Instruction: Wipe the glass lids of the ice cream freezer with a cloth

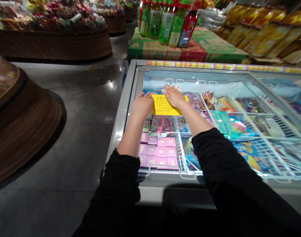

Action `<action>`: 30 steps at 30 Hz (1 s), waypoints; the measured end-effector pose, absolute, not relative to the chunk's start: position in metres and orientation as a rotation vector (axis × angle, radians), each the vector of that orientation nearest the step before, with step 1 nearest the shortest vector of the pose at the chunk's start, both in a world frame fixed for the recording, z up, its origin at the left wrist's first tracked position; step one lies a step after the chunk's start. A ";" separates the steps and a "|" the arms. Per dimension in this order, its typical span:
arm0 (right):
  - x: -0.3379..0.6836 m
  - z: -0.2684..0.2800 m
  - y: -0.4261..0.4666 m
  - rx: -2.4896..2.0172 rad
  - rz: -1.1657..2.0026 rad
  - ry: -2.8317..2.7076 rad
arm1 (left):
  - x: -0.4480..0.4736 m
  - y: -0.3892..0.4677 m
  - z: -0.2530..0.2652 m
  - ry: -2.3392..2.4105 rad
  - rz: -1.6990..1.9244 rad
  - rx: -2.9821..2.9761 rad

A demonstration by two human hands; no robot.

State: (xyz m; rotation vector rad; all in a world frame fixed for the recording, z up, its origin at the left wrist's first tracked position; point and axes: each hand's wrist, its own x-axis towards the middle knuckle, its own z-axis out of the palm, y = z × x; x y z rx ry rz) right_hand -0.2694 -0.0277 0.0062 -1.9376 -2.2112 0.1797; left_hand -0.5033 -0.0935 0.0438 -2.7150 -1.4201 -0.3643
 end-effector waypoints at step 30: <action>-0.322 0.010 -0.154 -1.761 0.150 -2.361 | -0.521 -0.193 0.046 -1.466 -0.490 -2.606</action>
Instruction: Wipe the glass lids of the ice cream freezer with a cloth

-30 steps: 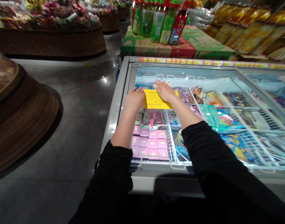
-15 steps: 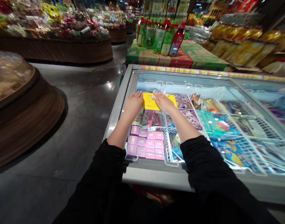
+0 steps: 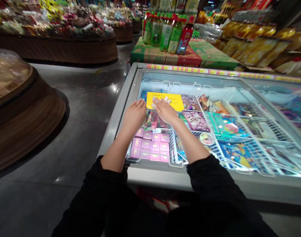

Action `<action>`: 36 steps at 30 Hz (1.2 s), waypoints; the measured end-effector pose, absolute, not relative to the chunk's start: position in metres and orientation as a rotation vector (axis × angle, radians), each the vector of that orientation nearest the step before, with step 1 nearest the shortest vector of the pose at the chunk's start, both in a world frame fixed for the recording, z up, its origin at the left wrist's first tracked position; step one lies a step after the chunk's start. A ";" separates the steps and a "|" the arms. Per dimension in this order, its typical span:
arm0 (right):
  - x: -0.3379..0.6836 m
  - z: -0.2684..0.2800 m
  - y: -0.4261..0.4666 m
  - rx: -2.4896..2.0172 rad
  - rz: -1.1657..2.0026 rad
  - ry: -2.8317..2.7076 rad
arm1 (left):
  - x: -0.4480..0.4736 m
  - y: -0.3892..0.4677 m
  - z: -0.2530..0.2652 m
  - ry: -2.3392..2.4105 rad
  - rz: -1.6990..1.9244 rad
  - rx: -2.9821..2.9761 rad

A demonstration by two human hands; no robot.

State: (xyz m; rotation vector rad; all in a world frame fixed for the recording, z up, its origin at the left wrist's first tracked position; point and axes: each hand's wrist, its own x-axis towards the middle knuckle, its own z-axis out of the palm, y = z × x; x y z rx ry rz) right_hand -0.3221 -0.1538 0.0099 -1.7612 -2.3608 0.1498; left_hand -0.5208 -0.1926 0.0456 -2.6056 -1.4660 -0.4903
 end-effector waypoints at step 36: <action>-0.293 0.002 -0.257 -1.635 0.231 -2.489 | -0.520 -0.196 0.045 -1.471 -0.608 -2.579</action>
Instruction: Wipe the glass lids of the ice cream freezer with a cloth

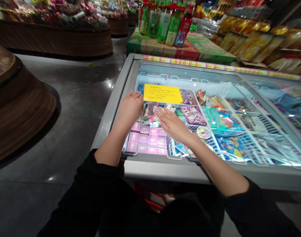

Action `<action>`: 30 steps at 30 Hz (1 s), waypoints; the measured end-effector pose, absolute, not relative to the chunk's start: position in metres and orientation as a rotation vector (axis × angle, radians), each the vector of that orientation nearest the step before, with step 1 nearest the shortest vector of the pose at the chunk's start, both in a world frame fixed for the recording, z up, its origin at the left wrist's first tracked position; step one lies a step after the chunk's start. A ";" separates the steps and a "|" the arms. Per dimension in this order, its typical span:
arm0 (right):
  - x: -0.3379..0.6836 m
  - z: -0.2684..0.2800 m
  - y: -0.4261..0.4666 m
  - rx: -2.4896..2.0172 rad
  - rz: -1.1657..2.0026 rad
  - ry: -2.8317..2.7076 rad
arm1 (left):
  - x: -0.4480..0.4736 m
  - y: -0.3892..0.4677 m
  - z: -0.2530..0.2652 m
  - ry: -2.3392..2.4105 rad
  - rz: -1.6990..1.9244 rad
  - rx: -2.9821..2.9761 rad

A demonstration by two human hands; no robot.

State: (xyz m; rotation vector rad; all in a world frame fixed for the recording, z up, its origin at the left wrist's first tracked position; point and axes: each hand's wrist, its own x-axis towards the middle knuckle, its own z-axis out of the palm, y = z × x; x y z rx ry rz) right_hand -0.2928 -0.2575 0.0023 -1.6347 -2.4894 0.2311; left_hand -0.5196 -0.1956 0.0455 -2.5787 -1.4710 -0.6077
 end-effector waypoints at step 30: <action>-0.278 0.007 -0.208 -1.723 0.158 -2.341 | -0.525 -0.196 0.046 -1.485 -0.725 -2.632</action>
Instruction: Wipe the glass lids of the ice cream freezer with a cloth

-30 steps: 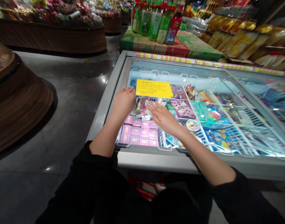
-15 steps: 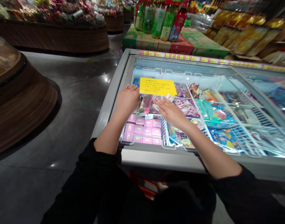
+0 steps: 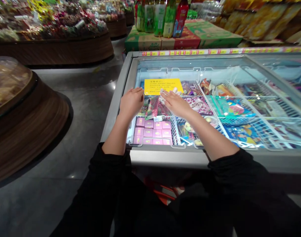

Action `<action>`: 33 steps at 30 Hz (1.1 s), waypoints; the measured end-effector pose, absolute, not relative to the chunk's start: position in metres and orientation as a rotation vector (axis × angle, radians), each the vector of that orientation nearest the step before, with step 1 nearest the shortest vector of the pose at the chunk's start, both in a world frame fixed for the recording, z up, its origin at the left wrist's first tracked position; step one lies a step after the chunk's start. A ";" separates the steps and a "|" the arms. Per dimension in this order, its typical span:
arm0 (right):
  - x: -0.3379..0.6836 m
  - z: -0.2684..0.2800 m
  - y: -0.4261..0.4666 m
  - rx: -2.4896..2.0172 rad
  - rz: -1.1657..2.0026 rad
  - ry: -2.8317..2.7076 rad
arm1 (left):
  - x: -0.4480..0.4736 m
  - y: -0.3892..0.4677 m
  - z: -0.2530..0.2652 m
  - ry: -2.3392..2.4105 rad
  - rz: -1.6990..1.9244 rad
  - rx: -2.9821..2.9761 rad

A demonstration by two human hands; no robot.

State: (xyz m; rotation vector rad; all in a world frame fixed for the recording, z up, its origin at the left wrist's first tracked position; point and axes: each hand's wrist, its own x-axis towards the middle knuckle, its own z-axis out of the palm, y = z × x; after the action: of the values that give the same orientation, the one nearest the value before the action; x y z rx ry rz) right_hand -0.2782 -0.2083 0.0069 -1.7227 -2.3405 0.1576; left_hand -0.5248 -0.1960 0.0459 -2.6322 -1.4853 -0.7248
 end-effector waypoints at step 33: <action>-0.345 0.011 -0.322 -1.512 0.269 -2.514 | -0.575 -0.333 -0.004 -1.432 -0.657 -2.790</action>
State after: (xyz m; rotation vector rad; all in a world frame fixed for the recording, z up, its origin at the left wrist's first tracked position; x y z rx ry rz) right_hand -0.3453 -0.3224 0.0112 -1.5119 -2.5140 0.2691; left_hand -0.5755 -0.3326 -0.0043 -2.7898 -1.4315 -0.6573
